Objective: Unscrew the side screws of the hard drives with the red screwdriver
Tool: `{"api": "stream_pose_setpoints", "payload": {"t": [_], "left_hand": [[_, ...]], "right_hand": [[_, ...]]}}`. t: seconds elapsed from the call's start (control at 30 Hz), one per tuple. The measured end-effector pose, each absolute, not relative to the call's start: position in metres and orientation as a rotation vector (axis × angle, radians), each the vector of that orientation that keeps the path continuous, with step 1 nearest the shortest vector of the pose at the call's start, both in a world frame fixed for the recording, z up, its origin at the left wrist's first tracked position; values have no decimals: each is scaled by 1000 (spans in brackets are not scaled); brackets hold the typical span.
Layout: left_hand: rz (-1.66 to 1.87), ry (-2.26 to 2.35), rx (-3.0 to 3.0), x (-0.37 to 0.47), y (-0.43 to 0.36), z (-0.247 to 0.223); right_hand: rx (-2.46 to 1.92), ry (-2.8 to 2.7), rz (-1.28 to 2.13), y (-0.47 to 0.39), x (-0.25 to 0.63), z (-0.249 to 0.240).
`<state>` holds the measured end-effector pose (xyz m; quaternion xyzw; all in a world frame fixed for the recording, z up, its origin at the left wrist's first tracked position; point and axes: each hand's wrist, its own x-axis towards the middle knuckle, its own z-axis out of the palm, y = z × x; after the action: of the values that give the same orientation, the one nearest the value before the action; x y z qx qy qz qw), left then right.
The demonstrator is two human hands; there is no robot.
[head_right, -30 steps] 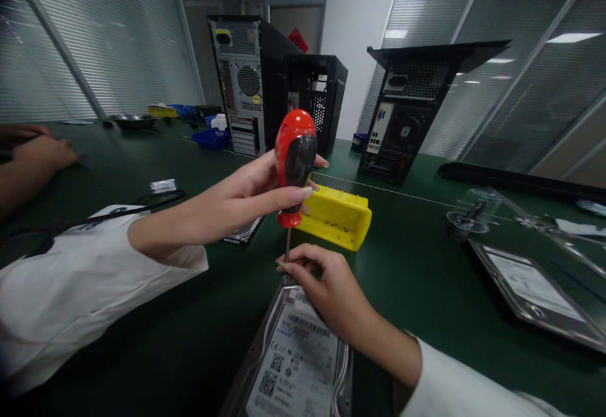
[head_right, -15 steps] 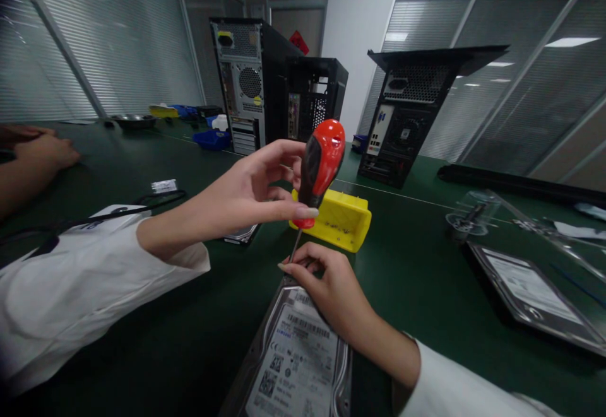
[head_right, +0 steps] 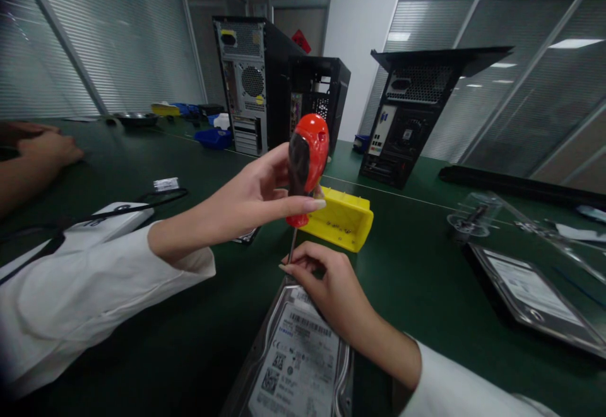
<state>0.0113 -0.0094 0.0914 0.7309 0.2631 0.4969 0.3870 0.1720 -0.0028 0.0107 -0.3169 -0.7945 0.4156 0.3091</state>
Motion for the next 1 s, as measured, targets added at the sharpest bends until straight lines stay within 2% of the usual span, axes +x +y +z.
{"api": "stream_pose_setpoints", "payload": {"t": [0.33,0.63,1.0], "left_hand": [[1071,538,1798,9,-13,98],[1174,752,1841,9,-14,96],[1271,665,1826,11,-9,92]], "right_hand": [[-816,-2126,1101,-2,173,10],[-818,-2198,1074,-5,174,11],[-816,-2181,1052,-4,174,10]]}}
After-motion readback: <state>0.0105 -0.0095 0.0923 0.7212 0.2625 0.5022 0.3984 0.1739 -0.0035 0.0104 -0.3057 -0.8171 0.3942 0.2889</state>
